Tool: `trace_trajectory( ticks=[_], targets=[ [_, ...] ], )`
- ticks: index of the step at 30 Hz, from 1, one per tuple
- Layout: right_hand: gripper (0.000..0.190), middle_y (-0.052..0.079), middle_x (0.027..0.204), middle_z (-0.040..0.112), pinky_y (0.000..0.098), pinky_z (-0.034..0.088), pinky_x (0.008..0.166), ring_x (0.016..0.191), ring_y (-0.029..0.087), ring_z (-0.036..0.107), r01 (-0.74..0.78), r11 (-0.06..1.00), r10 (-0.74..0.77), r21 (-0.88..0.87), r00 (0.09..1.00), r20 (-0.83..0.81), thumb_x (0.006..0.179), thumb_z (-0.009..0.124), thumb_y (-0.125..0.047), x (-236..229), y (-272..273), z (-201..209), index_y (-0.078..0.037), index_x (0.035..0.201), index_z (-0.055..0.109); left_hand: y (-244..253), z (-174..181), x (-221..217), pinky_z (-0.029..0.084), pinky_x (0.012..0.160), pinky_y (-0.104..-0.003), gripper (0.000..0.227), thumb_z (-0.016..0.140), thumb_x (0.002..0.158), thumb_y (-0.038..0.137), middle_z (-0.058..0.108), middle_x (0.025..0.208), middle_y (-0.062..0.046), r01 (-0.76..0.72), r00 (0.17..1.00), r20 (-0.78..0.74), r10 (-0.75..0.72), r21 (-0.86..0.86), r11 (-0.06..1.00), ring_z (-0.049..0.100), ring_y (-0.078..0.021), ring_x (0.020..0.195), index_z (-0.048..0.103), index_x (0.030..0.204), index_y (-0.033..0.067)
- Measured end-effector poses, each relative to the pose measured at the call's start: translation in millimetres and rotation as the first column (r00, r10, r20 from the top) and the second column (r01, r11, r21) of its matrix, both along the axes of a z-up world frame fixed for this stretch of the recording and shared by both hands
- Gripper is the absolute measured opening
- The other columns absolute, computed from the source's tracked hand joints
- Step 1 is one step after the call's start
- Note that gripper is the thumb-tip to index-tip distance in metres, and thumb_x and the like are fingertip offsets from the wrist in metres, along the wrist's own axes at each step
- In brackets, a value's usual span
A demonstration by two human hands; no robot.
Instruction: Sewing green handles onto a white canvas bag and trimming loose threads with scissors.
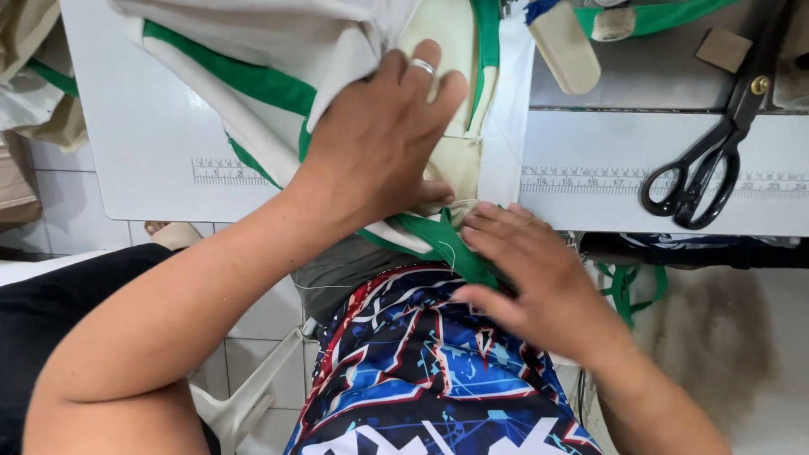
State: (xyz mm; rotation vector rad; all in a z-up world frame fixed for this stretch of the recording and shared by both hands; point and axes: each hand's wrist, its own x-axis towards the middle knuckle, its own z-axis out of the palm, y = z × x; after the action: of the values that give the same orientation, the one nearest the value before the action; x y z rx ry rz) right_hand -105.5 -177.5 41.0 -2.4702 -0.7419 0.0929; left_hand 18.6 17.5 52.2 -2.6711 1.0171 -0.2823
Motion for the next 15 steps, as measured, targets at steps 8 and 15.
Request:
trace_trajectory(
  ticks=[8,15],
  targets=[
    [0.011,0.008,0.088,0.054,0.0392,0.033,0.069,0.081,0.029,0.049,0.291,0.957,-0.271,-0.004,0.893,0.358,0.097,0.072,-0.006,65.7,-7.7,-41.6,-0.006,0.093,0.062,2.2,-2.7,-1.3,0.048,0.059,-0.029,0.067,0.076,0.054,0.061,0.053,0.103,-0.006,0.189,0.981,-0.006,-0.193,-0.185,0.964,0.050,-0.0207,0.096,0.049,0.095,0.0166],
    [0.013,0.015,0.089,0.056,0.0417,0.038,0.084,0.090,0.032,0.051,0.283,0.939,-0.298,0.194,0.953,0.056,0.103,0.062,-0.001,31.0,-51.1,16.7,0.005,0.092,0.056,8.7,-8.2,-4.4,0.047,0.066,-0.029,0.064,0.074,0.058,0.066,0.055,0.099,-0.007,0.182,0.979,-0.051,-0.196,-0.202,0.962,0.051,-0.0217,0.094,0.051,0.091,0.0163]
  ],
)
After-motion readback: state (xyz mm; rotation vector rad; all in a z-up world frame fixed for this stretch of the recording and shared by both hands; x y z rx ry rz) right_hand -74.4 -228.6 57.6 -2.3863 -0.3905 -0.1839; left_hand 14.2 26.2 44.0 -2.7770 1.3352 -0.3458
